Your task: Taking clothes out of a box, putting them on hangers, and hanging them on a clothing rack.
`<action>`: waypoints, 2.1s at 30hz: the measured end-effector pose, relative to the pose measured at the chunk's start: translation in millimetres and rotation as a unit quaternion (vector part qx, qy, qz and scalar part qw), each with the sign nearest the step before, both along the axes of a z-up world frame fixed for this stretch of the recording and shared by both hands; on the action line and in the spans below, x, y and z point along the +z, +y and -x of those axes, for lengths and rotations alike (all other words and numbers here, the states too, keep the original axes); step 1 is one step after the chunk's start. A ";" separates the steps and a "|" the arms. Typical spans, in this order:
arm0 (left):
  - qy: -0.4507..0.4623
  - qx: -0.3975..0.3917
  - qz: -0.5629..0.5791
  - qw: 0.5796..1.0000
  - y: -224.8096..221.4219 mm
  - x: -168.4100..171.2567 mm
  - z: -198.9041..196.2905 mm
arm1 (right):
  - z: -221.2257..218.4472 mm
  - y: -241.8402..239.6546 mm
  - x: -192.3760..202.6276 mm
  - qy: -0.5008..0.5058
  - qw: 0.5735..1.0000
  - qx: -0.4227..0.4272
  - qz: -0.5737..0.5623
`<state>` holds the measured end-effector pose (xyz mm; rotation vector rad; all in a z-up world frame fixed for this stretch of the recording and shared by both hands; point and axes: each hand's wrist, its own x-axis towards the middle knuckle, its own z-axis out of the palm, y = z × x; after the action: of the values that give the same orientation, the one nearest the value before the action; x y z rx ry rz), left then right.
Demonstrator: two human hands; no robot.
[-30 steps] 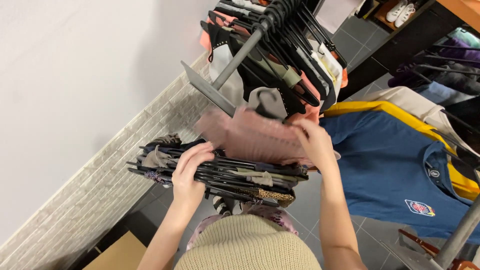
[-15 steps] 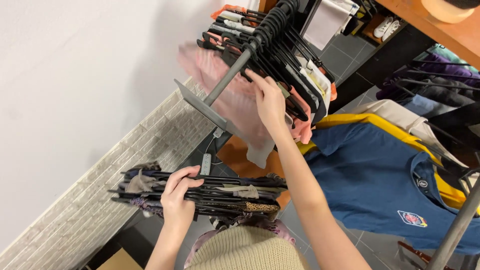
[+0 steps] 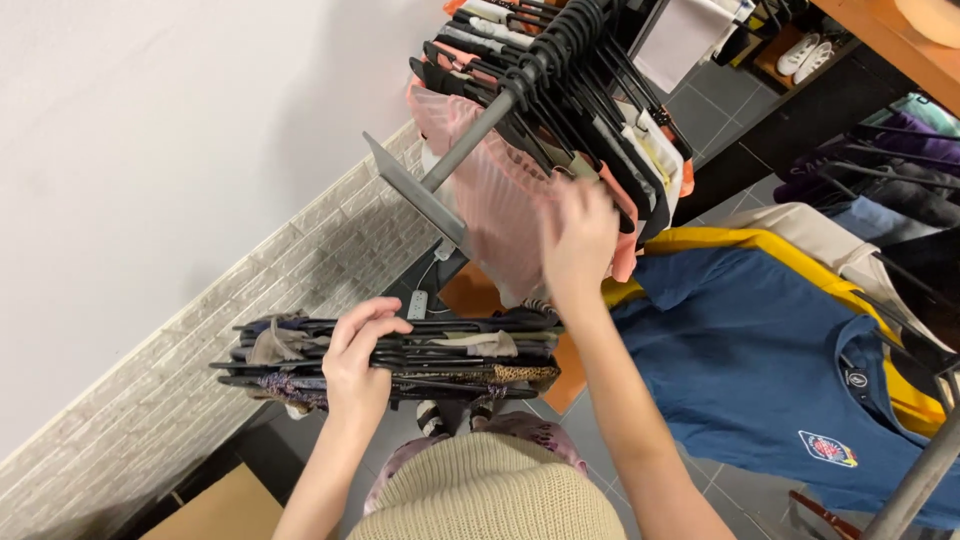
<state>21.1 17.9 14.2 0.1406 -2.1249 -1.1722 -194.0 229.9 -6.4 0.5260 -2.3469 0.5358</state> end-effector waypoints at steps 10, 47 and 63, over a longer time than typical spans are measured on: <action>0.001 -0.020 0.009 1.000 4.4 20.9 11.8 | -73.6 6.4 6.2 -0.502 0.783 0.364 0.056; -0.078 -0.094 0.004 0.993 -6.4 -12.5 -34.2 | 1.8 22.2 26.4 -0.449 0.877 0.131 0.111; -0.070 -0.138 0.092 0.984 -18.9 -16.1 -29.0 | -186.5 210.9 -119.6 -0.175 0.970 -0.080 0.147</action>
<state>50.2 -1.0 -1.9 -0.1644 -2.4225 -1.1401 -7.5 440.9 -126.0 0.1083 -2.5433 0.9449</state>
